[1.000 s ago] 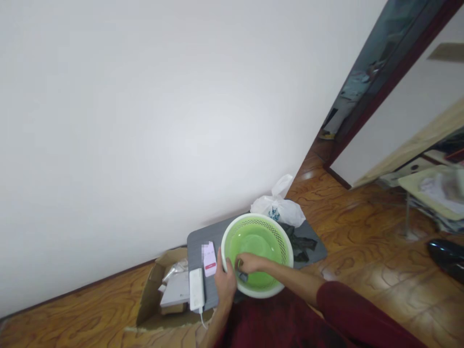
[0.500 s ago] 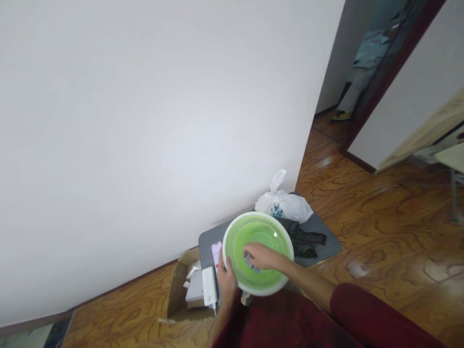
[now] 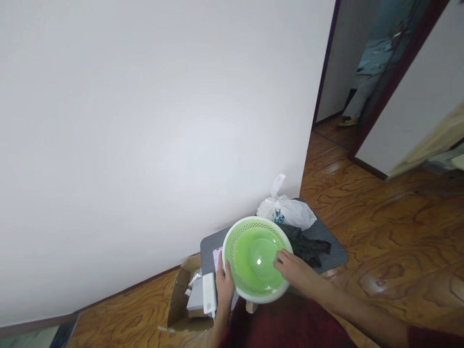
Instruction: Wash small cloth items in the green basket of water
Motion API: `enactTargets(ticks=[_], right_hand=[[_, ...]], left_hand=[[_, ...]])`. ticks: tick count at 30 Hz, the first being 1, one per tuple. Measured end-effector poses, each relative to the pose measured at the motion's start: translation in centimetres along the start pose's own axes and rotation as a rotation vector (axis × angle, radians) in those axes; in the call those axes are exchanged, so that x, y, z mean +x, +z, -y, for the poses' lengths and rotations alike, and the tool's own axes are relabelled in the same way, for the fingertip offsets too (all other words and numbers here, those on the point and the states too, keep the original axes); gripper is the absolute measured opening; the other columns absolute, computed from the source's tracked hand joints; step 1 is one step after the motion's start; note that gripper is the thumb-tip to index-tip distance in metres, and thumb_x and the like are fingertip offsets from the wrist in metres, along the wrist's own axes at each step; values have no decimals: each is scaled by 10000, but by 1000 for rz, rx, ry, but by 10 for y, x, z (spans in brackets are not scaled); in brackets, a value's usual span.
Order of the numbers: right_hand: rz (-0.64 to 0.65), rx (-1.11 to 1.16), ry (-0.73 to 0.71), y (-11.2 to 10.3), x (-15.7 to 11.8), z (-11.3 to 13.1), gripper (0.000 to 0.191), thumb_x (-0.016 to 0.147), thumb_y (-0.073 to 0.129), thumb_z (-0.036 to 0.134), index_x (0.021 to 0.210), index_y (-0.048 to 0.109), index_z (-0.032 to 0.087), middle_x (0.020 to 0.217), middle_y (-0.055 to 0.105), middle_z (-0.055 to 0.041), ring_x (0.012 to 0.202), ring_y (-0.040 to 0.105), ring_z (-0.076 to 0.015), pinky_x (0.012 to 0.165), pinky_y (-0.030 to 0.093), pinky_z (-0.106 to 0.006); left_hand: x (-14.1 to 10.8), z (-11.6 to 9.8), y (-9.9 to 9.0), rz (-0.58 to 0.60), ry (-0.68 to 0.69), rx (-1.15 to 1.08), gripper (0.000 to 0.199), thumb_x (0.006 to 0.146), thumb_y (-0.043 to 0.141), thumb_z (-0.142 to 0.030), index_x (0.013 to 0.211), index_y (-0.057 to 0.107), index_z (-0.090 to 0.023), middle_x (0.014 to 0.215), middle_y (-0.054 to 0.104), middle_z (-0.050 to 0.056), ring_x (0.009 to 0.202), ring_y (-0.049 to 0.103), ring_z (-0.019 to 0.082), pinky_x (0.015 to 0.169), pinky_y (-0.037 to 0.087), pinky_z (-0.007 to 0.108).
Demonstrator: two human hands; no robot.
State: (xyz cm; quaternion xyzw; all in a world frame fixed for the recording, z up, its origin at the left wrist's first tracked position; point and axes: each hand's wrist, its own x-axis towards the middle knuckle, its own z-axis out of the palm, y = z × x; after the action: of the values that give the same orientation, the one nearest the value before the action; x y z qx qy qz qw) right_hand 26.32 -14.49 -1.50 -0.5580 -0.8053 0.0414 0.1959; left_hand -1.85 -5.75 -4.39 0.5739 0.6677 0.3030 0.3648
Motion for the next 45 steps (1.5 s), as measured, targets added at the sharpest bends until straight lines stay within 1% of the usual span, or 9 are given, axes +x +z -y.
enactTargets(ticks=[5,9,12,19,24,30,36,41,45], right_hand=[[-182,-5,65,-6,-6,-22,218,945,564,8,997,706,165,996,621,-82,934,587,-219,826,538,-323],[-321,7,188,5,-1,-42,267,1004,484,55,1141,692,149,1064,626,-104,1003,581,-234,902,534,-350],[-370,8,237,16,15,-55,298,1015,464,76,1216,672,147,1084,624,-113,1013,587,-238,922,528,-360],[-229,7,264,23,78,-77,246,979,524,77,1119,712,152,1056,623,-120,1032,576,-256,939,506,-368],[-133,19,251,23,118,-79,261,973,533,50,1129,720,145,1111,629,-124,1072,562,-246,967,485,-346],[-24,113,190,27,162,-65,239,986,537,56,1089,739,131,1102,655,-117,1079,549,-236,1017,460,-347],[134,172,89,40,202,-24,324,985,469,15,1127,744,111,1158,644,-136,1143,502,-245,1062,413,-350],[205,201,-78,55,212,15,375,959,439,-36,1125,749,96,1167,636,-147,1160,489,-238,1055,420,-354],[243,186,-289,70,209,34,350,948,465,-35,1106,751,89,1156,649,-142,1175,491,-243,1045,429,-349]], left_hand=[[1,3,-1,32,-9,-16,709,1032,404,-570,1622,411,-178,1683,401,117,1586,316,258,1309,248,425],[0,3,-1,21,-8,-20,722,1014,432,-592,1608,434,-183,1672,424,115,1580,329,261,1307,251,418],[-1,-1,-1,15,-2,-28,720,1011,437,-577,1601,445,-163,1663,436,122,1577,337,262,1305,251,415],[-2,-8,-1,13,12,-35,735,995,464,-576,1593,462,-150,1681,397,112,1585,312,256,1307,228,386],[-2,-8,1,14,13,-53,732,1003,450,-573,1601,450,-151,1685,382,110,1583,316,239,1303,236,369],[-5,-8,4,-24,-7,-94,683,982,483,-569,1543,539,-184,1640,468,104,1561,369,260,1296,266,407],[-2,-7,9,-62,33,-156,661,949,547,-556,1485,603,-172,1595,530,139,1529,434,290,1281,310,434],[-2,-12,10,-77,36,-143,638,941,546,-522,1462,620,-161,1561,570,147,1506,470,291,1274,319,428],[-2,-15,11,-86,56,-125,602,947,518,-474,1440,638,-150,1545,588,146,1497,482,293,1272,319,432]])
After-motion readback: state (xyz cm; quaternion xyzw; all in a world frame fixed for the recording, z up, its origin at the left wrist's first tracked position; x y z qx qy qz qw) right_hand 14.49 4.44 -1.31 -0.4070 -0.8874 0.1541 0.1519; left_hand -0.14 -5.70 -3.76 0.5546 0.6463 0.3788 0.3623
